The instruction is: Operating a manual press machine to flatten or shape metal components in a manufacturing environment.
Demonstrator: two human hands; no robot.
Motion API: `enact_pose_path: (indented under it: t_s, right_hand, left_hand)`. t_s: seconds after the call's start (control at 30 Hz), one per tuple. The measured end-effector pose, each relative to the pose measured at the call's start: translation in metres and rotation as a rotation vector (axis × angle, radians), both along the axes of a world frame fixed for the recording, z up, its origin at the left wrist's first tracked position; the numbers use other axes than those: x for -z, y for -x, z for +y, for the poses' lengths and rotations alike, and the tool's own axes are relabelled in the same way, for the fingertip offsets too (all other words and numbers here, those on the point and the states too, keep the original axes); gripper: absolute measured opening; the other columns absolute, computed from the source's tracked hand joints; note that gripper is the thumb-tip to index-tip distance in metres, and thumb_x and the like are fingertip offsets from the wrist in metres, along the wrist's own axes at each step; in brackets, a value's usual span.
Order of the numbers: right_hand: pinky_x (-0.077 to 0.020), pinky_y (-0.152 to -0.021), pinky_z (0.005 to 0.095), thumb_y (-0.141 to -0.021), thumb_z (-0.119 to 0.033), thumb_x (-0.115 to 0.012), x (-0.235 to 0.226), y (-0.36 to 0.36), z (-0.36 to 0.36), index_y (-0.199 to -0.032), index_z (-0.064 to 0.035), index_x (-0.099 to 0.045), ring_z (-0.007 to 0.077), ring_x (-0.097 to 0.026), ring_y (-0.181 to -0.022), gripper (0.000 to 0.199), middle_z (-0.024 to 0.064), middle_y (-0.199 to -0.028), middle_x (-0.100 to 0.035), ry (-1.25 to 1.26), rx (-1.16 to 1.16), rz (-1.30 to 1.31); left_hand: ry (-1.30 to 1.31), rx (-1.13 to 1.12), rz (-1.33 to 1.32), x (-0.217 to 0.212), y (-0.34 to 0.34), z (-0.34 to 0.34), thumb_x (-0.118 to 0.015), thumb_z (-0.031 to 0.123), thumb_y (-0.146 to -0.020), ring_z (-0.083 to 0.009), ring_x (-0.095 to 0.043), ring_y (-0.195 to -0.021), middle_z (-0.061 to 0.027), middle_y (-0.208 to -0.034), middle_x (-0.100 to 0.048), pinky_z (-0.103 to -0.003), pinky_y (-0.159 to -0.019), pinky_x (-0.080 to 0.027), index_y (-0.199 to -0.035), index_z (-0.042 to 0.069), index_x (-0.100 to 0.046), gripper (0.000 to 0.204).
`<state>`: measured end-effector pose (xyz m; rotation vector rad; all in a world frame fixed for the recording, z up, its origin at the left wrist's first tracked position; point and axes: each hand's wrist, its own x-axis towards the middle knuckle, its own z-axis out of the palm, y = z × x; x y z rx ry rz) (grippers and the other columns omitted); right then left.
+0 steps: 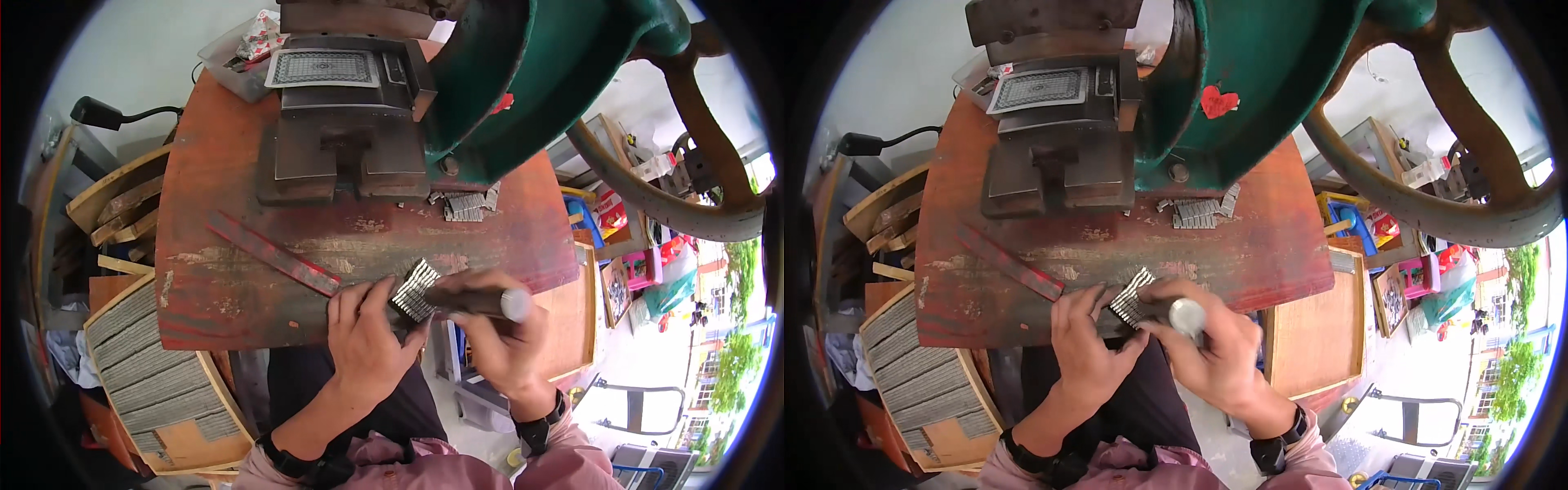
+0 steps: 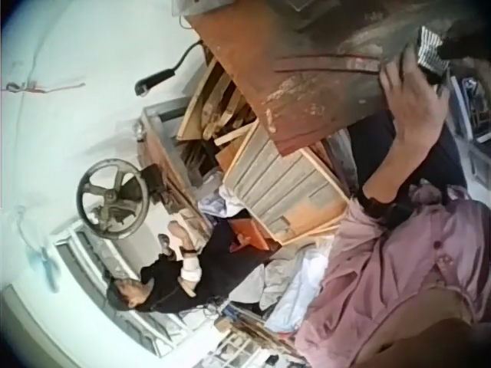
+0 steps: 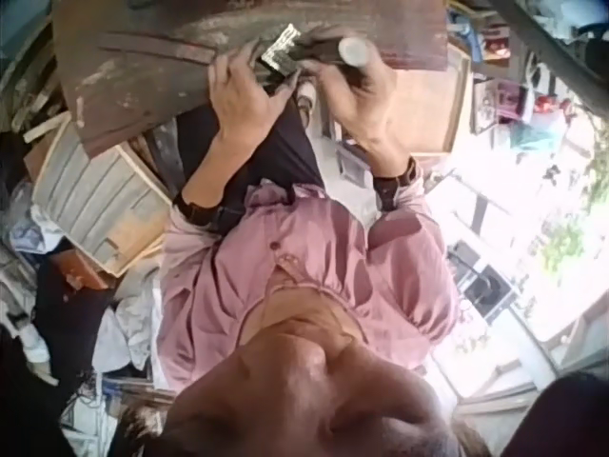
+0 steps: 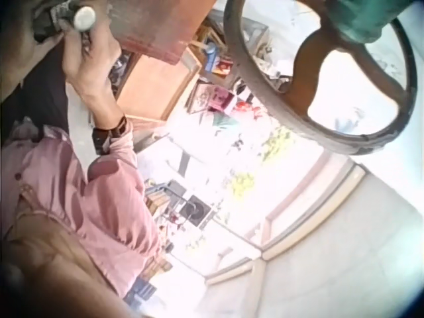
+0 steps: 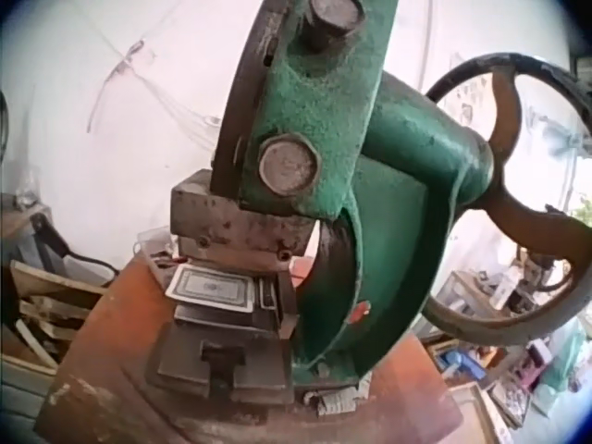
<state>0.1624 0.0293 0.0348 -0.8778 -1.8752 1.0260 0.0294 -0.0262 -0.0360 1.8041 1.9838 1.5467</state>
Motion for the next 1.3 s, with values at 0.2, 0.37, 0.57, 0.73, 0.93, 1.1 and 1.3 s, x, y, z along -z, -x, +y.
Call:
enact_pose_path:
  t_s: [0.2,0.37,0.57,0.73,0.93,1.1,1.3]
  right_hand:
    - [-0.0522,-0.079,0.0306,-0.075,0.012,-0.065,-0.007,0.0,-0.006,-0.101,0.0066,-0.057,0.0249,-0.066,-0.091,0.028,0.0178,-0.1,-0.066,-0.078,-0.116,-0.218]
    - [-0.0536,-0.072,0.027,-0.077,0.005,-0.067,-0.018,0.006,-0.01,-0.106,0.0032,-0.059,0.0201,-0.068,-0.08,0.031,0.0144,-0.095,-0.067,-0.013,0.0,0.399]
    - [-0.0537,-0.071,0.0283,-0.078,0.003,-0.069,0.003,0.006,-0.005,-0.105,0.0029,-0.059,0.0191,-0.068,-0.082,0.028,0.0145,-0.095,-0.067,-0.091,-0.086,-0.034]
    - [-0.0528,-0.071,0.027,-0.079,0.003,-0.067,-0.009,0.017,-0.001,-0.104,0.0026,-0.06,0.0203,-0.068,-0.081,0.026,0.0144,-0.097,-0.067,-0.122,-0.108,0.097]
    - [-0.0535,-0.07,0.0287,-0.081,0.002,-0.064,-0.01,0.016,-0.005,-0.108,0.0011,-0.059,0.0214,-0.068,-0.084,0.027,0.0153,-0.095,-0.066,-0.147,-0.073,0.076]
    - [-0.0519,-0.081,0.0326,-0.077,0.013,-0.058,-0.008,0.017,-0.008,-0.103,0.006,-0.056,0.0243,-0.065,-0.092,0.027,0.0176,-0.099,-0.065,-0.073,-0.119,-0.18]
    - [-0.0525,-0.071,0.0258,-0.077,0.003,-0.069,-0.016,0.013,-0.004,-0.106,0.0024,-0.06,0.0195,-0.068,-0.082,0.03,0.0126,-0.093,-0.068,-0.165,-0.086,0.022]
  left_hand:
    - [-0.006,-0.009,0.009,0.0,0.001,-0.001,-0.083,0.013,-0.054,-0.0316,-0.053,-0.088,-0.014,-0.1,-0.056,-0.043,-0.079,-0.042,-0.116,0.0,-0.048,0.072]
    - [-0.008,-0.011,-0.008,0.003,-0.002,-0.001,-0.083,0.014,-0.054,-0.0313,-0.052,-0.091,-0.0138,-0.101,-0.055,-0.043,-0.08,-0.042,-0.118,0.001,-0.047,0.075]
    - [0.017,-0.02,-0.009,0.0,-0.002,0.0,-0.083,0.014,-0.054,-0.0311,-0.051,-0.093,-0.0129,-0.102,-0.055,-0.043,-0.083,-0.041,-0.12,0.0,-0.045,0.077]
    - [0.08,-0.046,0.019,-0.003,-0.001,-0.002,-0.083,0.016,-0.057,-0.0305,-0.05,-0.098,-0.0092,-0.102,-0.059,-0.043,-0.086,-0.039,-0.124,-0.002,-0.04,0.081]
    - [0.107,-0.029,-0.016,-0.004,-0.003,-0.003,-0.082,0.016,-0.059,-0.0303,-0.05,-0.098,-0.0092,-0.103,-0.06,-0.044,-0.087,-0.039,-0.124,-0.002,-0.039,0.08]
    - [0.066,-0.049,0.014,-0.003,-0.002,-0.003,-0.082,0.016,-0.059,-0.0303,-0.05,-0.097,-0.0097,-0.103,-0.06,-0.043,-0.086,-0.039,-0.124,-0.002,-0.039,0.08]
    - [0.07,-0.046,-0.007,-0.002,-0.003,-0.003,-0.081,0.014,-0.059,-0.0327,-0.05,-0.097,-0.0109,-0.103,-0.06,-0.044,-0.086,-0.039,-0.123,-0.001,-0.039,0.078]
